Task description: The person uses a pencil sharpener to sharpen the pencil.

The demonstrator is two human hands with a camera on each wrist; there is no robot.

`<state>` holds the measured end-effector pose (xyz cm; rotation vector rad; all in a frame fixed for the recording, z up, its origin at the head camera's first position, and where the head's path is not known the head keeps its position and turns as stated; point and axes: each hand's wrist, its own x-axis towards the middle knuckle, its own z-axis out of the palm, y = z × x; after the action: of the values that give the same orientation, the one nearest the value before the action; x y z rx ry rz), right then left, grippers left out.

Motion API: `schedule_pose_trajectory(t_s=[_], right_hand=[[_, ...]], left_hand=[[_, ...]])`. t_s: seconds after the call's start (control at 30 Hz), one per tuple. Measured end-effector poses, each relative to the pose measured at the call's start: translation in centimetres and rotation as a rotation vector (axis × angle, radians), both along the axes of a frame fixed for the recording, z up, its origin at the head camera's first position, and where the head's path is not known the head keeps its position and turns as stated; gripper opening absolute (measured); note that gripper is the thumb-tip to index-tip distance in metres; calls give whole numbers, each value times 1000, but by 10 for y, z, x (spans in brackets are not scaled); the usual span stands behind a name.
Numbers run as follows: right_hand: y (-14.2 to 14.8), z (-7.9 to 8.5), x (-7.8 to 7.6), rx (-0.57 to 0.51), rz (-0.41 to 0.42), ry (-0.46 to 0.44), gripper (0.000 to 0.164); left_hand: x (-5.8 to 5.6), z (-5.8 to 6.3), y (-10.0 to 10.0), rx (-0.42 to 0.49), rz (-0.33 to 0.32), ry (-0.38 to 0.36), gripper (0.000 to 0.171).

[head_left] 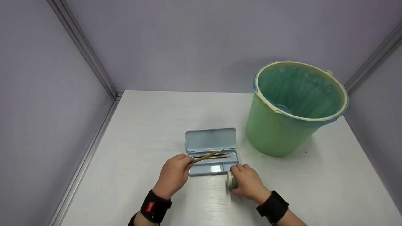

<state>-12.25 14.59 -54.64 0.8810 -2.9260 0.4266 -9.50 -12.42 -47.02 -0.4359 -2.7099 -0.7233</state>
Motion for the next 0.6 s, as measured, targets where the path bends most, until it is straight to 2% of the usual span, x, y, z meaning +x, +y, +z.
schedule_pose_trajectory(t_s=[0.17,0.3,0.47,0.6], right_hand=[[1,1,0,4,4,7,56],[1,1,0,14,1,13,57],[2,0,-1,20,-3,21,56],[2,-2,2,10,5,18,57]], left_hand=[[-4,-4,2,15,-6,13,7],[-16,-13,7,17,9,51,6],[-41,-35,17,-21,63,77,8],[-55,-57,26,-101,83,69,9]])
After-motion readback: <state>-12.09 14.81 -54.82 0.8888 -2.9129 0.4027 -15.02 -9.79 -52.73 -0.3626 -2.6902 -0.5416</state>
